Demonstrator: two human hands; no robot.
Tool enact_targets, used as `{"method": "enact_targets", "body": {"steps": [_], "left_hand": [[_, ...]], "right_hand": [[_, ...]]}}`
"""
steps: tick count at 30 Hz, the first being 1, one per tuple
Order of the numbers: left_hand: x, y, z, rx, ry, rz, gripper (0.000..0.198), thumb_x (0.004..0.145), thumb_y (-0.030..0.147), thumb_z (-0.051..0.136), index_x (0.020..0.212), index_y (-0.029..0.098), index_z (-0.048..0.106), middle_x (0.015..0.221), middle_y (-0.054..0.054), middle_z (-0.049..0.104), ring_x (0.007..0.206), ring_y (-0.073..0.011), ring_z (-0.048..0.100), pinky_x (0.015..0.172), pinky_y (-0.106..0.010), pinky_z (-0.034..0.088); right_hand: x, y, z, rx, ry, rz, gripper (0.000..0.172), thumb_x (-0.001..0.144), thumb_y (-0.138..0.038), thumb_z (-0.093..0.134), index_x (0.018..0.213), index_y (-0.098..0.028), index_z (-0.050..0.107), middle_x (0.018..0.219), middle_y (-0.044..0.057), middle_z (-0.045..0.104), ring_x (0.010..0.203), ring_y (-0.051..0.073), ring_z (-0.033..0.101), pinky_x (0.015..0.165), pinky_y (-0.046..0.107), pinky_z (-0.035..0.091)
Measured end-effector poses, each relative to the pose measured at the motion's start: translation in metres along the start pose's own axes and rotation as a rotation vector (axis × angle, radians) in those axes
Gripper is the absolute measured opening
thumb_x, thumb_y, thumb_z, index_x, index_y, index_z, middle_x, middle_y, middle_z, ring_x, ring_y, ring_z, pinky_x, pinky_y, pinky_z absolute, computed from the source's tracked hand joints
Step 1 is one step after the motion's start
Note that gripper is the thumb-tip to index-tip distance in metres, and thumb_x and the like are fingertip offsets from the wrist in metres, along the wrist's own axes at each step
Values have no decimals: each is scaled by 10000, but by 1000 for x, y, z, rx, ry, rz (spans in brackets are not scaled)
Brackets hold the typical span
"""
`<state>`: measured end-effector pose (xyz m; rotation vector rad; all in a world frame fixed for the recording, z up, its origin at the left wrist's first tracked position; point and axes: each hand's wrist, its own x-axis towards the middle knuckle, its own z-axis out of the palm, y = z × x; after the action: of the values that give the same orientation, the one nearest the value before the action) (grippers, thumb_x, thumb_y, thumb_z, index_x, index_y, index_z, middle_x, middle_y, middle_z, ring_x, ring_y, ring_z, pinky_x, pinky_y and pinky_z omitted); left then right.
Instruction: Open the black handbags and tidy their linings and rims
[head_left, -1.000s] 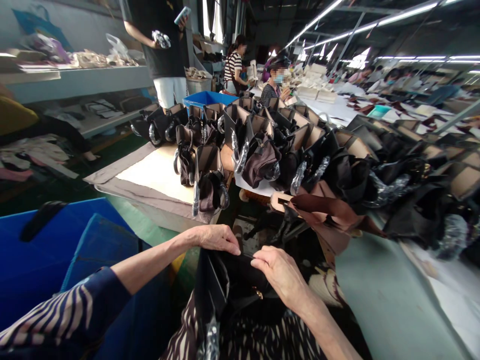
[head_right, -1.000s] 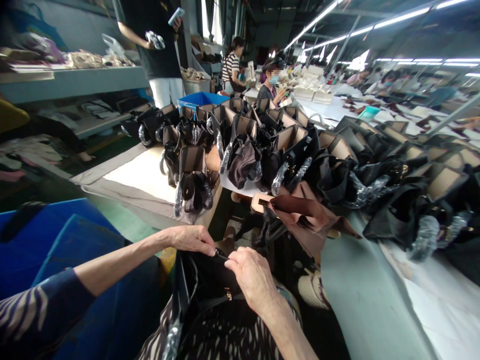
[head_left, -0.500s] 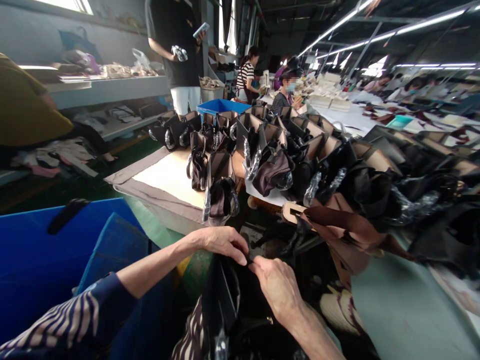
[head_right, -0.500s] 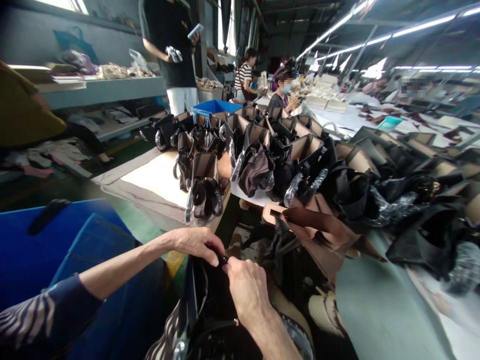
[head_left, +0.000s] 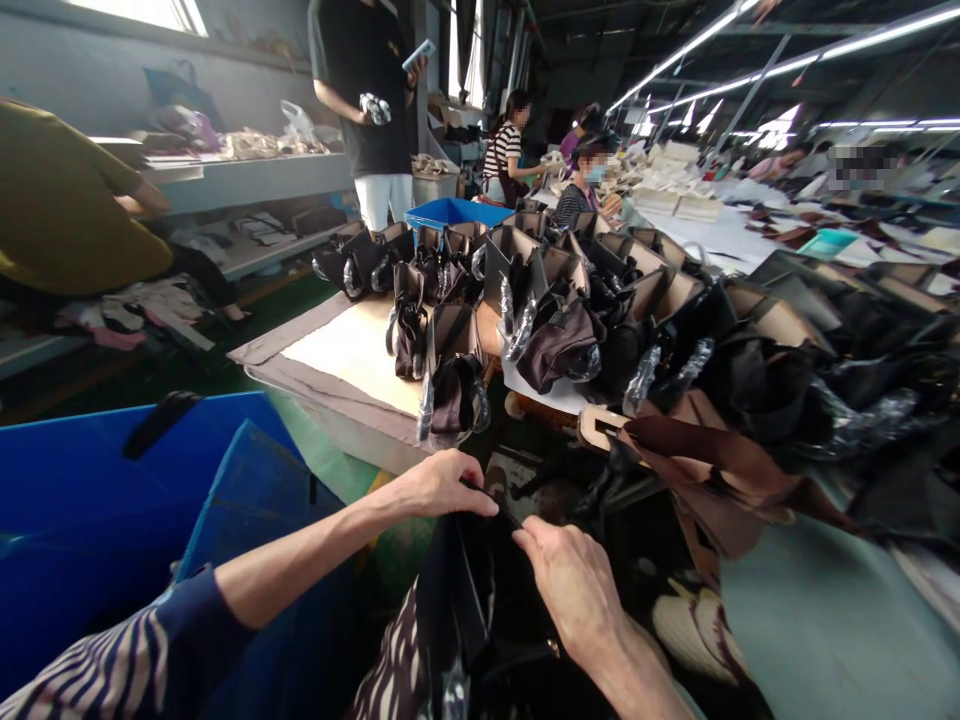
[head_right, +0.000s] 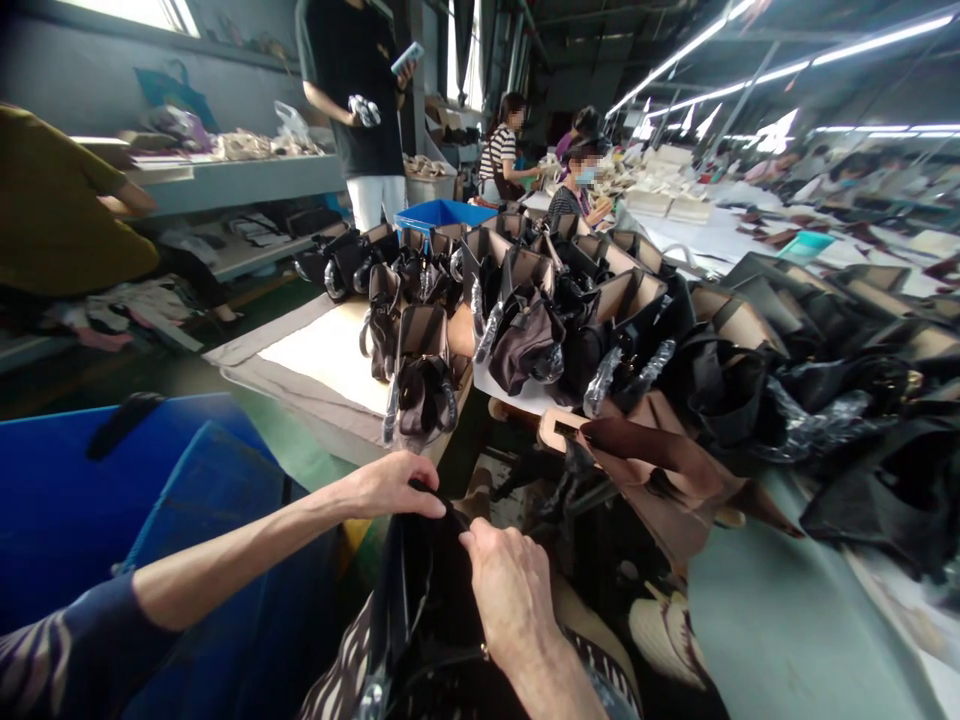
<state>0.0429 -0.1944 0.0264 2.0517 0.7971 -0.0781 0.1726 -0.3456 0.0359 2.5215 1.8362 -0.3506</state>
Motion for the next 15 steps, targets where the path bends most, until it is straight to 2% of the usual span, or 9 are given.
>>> {"method": "enact_targets", "body": {"steps": [3, 6, 8, 15], "left_hand": [[1, -1, 5, 106, 54, -28, 269, 564, 261, 637, 822, 189, 667, 641, 30, 568, 624, -130, 517, 515, -192, 331], [1, -5, 7, 83, 10, -46, 306, 547, 122, 531, 810, 175, 678, 602, 29, 563, 603, -128, 517, 494, -186, 323], [1, -8, 7, 46, -16, -45, 335, 531, 92, 496, 803, 160, 678, 582, 33, 550, 589, -125, 511, 481, -183, 317], [-1, -19, 10, -54, 20, 29, 374, 514, 74, 448, 832, 146, 630, 661, 27, 573, 621, -123, 508, 496, -178, 324]], "right_hand": [[0, -1, 1, -9, 3, -2, 248, 878, -301, 400, 700, -243, 562, 627, 14, 659, 617, 173, 626, 505, 263, 209], [0, -1, 1, -4, -5, -3, 268, 887, -299, 378, 696, -240, 556, 632, 11, 660, 630, 182, 634, 505, 262, 219], [0, -2, 1, -21, -13, -3, 260, 890, -291, 369, 718, -241, 559, 641, 12, 663, 631, 190, 638, 501, 266, 220], [9, -12, -2, -55, -45, -14, 161, 864, -319, 443, 821, -230, 569, 701, 20, 681, 670, 204, 649, 506, 256, 278]]}}
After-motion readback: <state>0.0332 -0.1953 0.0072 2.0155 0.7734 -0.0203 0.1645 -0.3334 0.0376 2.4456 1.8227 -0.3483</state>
